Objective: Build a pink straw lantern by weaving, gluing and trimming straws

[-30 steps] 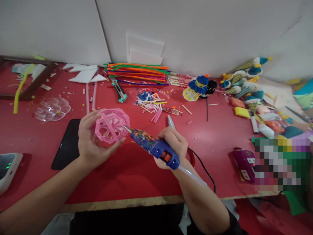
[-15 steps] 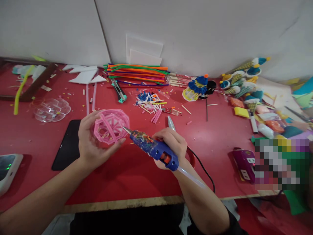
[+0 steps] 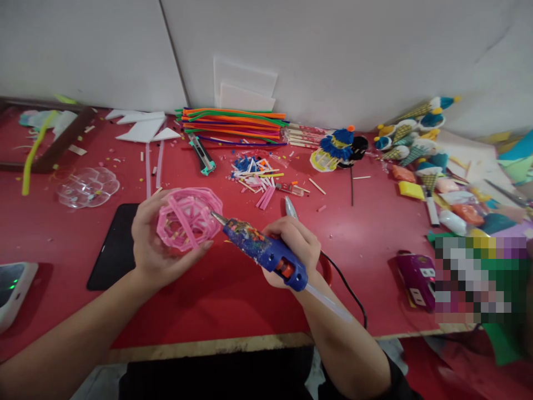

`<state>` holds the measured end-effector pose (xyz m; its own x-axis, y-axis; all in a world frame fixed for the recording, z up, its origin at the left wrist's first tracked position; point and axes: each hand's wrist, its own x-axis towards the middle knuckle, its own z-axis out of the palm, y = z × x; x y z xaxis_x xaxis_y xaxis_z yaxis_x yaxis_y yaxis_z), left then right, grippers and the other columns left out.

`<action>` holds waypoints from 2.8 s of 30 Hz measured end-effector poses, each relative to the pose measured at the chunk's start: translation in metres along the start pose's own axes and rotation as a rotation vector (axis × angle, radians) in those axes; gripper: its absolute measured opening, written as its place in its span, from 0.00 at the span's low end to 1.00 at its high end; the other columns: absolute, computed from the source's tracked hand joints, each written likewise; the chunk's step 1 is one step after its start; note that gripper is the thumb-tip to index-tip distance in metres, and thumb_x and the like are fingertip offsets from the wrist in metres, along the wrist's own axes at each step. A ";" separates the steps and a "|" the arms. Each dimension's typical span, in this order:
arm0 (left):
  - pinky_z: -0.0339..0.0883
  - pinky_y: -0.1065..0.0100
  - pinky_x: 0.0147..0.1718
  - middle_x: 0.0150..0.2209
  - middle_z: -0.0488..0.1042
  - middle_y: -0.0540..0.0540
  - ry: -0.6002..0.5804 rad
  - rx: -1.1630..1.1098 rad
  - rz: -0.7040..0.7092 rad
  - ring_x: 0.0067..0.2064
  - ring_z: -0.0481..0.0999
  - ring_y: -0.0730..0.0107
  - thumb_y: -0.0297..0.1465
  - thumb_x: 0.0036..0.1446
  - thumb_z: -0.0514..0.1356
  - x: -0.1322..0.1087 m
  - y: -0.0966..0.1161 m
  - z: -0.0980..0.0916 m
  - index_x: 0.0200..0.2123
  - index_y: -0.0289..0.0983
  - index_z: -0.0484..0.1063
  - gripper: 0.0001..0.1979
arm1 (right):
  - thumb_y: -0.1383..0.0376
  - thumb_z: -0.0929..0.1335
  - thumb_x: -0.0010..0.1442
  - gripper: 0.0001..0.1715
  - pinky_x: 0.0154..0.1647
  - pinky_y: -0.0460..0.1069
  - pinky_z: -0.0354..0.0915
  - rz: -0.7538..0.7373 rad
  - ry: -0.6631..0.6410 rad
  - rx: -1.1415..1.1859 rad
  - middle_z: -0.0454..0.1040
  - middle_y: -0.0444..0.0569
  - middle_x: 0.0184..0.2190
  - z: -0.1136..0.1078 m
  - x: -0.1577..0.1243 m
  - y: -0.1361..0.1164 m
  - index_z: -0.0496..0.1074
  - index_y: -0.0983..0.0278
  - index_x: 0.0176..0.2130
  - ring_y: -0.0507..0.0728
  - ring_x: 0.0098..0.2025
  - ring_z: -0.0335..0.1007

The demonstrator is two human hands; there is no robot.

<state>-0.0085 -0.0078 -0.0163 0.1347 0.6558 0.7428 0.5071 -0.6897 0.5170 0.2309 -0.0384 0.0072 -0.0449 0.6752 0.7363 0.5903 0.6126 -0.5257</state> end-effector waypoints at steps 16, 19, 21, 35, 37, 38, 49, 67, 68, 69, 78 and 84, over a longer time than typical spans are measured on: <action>0.73 0.50 0.55 0.58 0.71 0.37 -0.187 -0.166 -0.192 0.58 0.76 0.50 0.41 0.52 0.71 -0.003 -0.001 0.006 0.63 0.43 0.60 0.38 | 0.63 0.71 0.53 0.18 0.29 0.51 0.71 0.060 -0.016 -0.263 0.79 0.46 0.31 -0.025 -0.007 0.025 0.75 0.58 0.45 0.58 0.28 0.76; 0.73 0.49 0.55 0.56 0.74 0.38 -0.361 -0.158 -0.268 0.55 0.78 0.50 0.42 0.51 0.72 -0.002 0.000 0.006 0.60 0.42 0.63 0.36 | 0.66 0.71 0.49 0.22 0.27 0.50 0.68 0.195 -0.073 -0.408 0.78 0.43 0.28 -0.042 -0.005 0.030 0.75 0.56 0.47 0.57 0.25 0.74; 0.73 0.48 0.55 0.56 0.75 0.38 -0.422 -0.133 -0.319 0.56 0.78 0.49 0.42 0.50 0.72 -0.001 0.000 0.006 0.59 0.41 0.64 0.36 | 0.68 0.70 0.49 0.25 0.26 0.49 0.66 0.256 -0.143 -0.463 0.77 0.43 0.28 -0.059 -0.012 0.042 0.74 0.56 0.48 0.57 0.26 0.74; 0.74 0.52 0.55 0.58 0.73 0.36 -0.476 -0.189 -0.352 0.57 0.78 0.50 0.41 0.51 0.71 0.001 0.003 0.009 0.60 0.40 0.60 0.37 | 0.79 0.65 0.46 0.18 0.36 0.58 0.59 0.213 -0.204 -0.745 0.76 0.51 0.27 -0.175 -0.048 0.131 0.77 0.62 0.32 0.61 0.32 0.72; 0.72 0.51 0.57 0.60 0.72 0.36 -0.481 -0.195 -0.355 0.59 0.76 0.49 0.42 0.51 0.71 0.001 0.002 0.010 0.61 0.40 0.59 0.39 | 0.76 0.66 0.52 0.17 0.41 0.60 0.62 0.184 -0.219 -0.758 0.78 0.55 0.33 -0.140 -0.020 0.107 0.78 0.62 0.38 0.64 0.38 0.74; 0.71 0.51 0.58 0.60 0.71 0.36 -0.485 -0.197 -0.356 0.60 0.75 0.48 0.42 0.51 0.71 0.001 0.001 0.010 0.62 0.40 0.58 0.39 | 0.74 0.66 0.55 0.15 0.45 0.60 0.64 0.175 -0.267 -0.754 0.79 0.57 0.37 -0.117 -0.005 0.094 0.78 0.63 0.41 0.65 0.41 0.74; 0.68 0.47 0.61 0.61 0.68 0.32 -0.564 -0.225 -0.257 0.62 0.72 0.45 0.46 0.50 0.72 -0.001 -0.001 0.007 0.67 0.38 0.50 0.49 | 0.75 0.68 0.56 0.12 0.48 0.57 0.67 -0.071 -1.046 -0.829 0.82 0.61 0.41 0.037 0.079 0.063 0.80 0.69 0.40 0.67 0.48 0.76; 0.62 0.39 0.61 0.62 0.65 0.29 -0.548 -0.394 -0.267 0.64 0.67 0.37 0.61 0.31 0.74 0.002 -0.023 0.007 0.68 0.43 0.45 0.67 | 0.73 0.67 0.62 0.09 0.46 0.55 0.68 0.071 -0.478 -0.027 0.80 0.48 0.37 0.035 0.085 0.068 0.75 0.61 0.36 0.58 0.42 0.75; 0.62 0.40 0.62 0.64 0.63 0.29 -0.495 -0.402 -0.259 0.65 0.67 0.38 0.63 0.31 0.72 0.005 -0.024 0.006 0.67 0.43 0.49 0.64 | 0.73 0.67 0.62 0.09 0.46 0.55 0.69 0.082 -0.452 0.018 0.80 0.48 0.37 0.034 0.086 0.063 0.76 0.61 0.36 0.58 0.41 0.76; 0.62 0.42 0.62 0.64 0.63 0.30 -0.438 -0.405 -0.259 0.64 0.67 0.41 0.64 0.34 0.70 0.009 -0.023 0.005 0.65 0.42 0.53 0.60 | 0.73 0.67 0.62 0.09 0.46 0.55 0.70 0.088 -0.427 0.066 0.80 0.47 0.37 0.033 0.086 0.057 0.76 0.61 0.37 0.57 0.42 0.76; 0.73 0.62 0.41 0.40 0.81 0.45 -0.245 -0.322 -0.487 0.40 0.79 0.64 0.45 0.56 0.69 0.046 0.036 -0.021 0.44 0.40 0.76 0.18 | 0.68 0.68 0.66 0.09 0.50 0.53 0.77 0.047 -0.475 0.390 0.80 0.47 0.42 0.014 0.080 -0.010 0.76 0.62 0.45 0.56 0.46 0.80; 0.74 0.65 0.36 0.34 0.81 0.49 -0.202 -0.238 -0.437 0.34 0.79 0.67 0.37 0.57 0.69 0.050 0.044 -0.020 0.34 0.41 0.79 0.07 | 0.65 0.70 0.65 0.13 0.44 0.50 0.77 0.026 -0.489 0.313 0.79 0.47 0.46 0.014 0.075 -0.019 0.75 0.61 0.50 0.53 0.41 0.79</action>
<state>0.0033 -0.0117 0.0522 0.1270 0.9274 0.3519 0.3486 -0.3739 0.8595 0.2055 0.0062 0.0664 -0.4443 0.7577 0.4780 0.3335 0.6351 -0.6967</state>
